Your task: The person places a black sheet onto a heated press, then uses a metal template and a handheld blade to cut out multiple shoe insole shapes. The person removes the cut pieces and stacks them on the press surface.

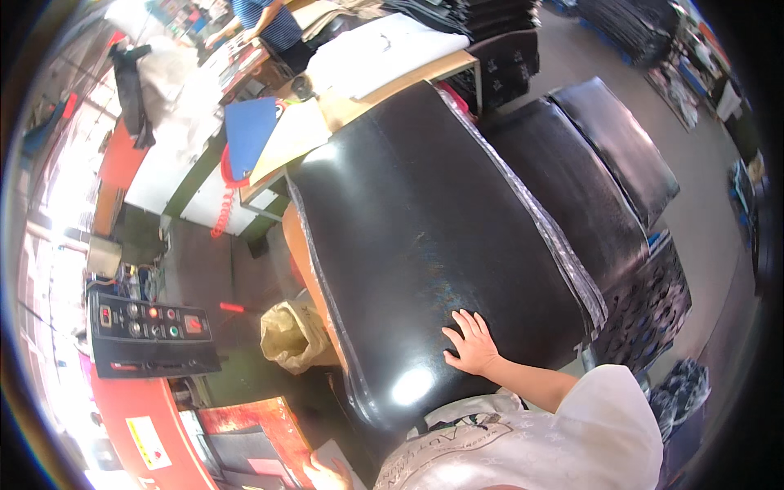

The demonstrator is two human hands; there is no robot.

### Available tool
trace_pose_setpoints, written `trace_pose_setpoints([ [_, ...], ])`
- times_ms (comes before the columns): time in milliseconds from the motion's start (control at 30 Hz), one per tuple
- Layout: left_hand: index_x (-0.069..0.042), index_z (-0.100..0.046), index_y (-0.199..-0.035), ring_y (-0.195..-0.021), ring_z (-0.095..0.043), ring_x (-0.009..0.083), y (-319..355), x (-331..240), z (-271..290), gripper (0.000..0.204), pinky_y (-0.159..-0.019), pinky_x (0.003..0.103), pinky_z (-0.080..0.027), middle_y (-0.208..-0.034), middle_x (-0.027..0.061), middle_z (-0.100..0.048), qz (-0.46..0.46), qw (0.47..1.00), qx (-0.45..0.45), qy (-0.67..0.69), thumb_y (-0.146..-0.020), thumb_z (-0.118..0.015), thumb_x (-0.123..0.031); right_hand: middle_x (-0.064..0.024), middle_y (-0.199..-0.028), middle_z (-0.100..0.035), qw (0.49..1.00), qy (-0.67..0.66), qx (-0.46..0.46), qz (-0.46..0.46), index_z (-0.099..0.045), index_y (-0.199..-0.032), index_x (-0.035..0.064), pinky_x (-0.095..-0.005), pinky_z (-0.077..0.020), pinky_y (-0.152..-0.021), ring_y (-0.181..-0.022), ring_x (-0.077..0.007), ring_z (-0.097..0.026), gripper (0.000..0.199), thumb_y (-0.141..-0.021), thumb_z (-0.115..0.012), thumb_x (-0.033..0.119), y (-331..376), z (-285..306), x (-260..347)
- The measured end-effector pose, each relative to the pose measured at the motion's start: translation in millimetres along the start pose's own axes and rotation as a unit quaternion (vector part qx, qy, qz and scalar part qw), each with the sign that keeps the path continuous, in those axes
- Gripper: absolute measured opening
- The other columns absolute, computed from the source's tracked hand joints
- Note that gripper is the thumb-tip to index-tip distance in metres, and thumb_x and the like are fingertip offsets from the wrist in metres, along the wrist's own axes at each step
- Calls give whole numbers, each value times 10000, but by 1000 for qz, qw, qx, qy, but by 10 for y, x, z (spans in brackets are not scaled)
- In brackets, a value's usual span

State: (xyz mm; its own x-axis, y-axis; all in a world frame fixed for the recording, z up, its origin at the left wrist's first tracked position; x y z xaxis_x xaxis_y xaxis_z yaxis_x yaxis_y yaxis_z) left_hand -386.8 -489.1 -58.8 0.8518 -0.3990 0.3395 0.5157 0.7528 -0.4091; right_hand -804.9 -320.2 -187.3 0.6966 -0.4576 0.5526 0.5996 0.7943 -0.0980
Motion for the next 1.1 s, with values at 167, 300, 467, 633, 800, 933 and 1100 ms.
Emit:
trace_pose_setpoints([
  [167,-113,-576,-1281,-706,-607,244,-50,-139,48,365,-587,314,-499,-914,88,-607,-61,996,42,-53,-951,-527,-260,-226,-1411,-404,1000,15,-6,9,-591,-1234,110,-533,-239,-1124,-1353,-379,-339,532,-783,-655,386,-31,2,23],
  [300,-110,-607,-1169,-775,-622,298,-182,-221,202,321,-642,353,-523,-967,158,-597,-33,999,-16,-1,-894,-633,-273,-227,-1401,-408,999,33,-14,15,-596,-1227,111,-531,-246,-1119,-1341,-381,-348,529,-780,-661,386,-34,-8,34],
  [467,-58,-600,-1104,-756,-623,307,-305,-298,327,287,-635,379,-534,-962,178,-596,-39,997,-36,54,-854,-695,-162,-241,-1390,-406,999,28,-11,19,-583,-1222,100,-551,-244,-1113,-1339,-403,-335,533,-774,-674,375,-27,-31,33],
  [633,-53,-602,-1078,-748,-625,318,-337,-317,380,281,-629,390,-538,-942,181,-600,-57,992,-73,92,-847,-712,-169,-244,-1385,-408,999,30,-12,24,-578,-1228,97,-559,-243,-1111,-1336,-407,-336,541,-773,-676,374,-31,-34,29],
  [800,-86,-625,-988,-687,-608,325,-344,-315,378,184,-572,408,-519,-875,183,-602,-35,994,-63,88,-842,-711,-158,-244,-1392,-400,999,24,-11,21,-575,-1235,97,-561,-232,-1116,-1341,-410,-326,542,-779,-670,376,-19,-43,27],
  [933,-114,-635,-912,-677,-602,329,-331,-288,344,115,-568,424,-511,-850,184,-604,-6,996,-36,87,-832,-707,-152,-235,-1385,-411,999,38,-18,25,-583,-1227,104,-553,-246,-1110,-1332,-398,-341,538,-773,-670,380,-13,-46,25],
  [1100,-121,-647,-933,-673,-599,320,-296,-244,277,127,-580,433,-514,-848,168,-594,3,992,-34,118,-826,-703,-160,-243,-1407,-378,999,27,2,19,-570,-1249,101,-559,-215,-1124,-1356,-407,-304,549,-790,-655,390,-11,-76,8],
])
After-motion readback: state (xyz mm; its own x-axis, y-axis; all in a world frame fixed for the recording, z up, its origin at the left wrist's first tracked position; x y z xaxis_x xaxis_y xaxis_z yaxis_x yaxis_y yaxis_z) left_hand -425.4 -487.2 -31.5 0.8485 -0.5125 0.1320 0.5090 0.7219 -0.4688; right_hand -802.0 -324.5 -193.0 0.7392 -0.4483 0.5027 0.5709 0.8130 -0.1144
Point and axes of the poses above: each hand's wrist, its own y-axis away from the middle knuckle, its own z-axis out of the back of the hand, x = y × z, the point moved 5 cm from there along -y, towards the middle knuckle
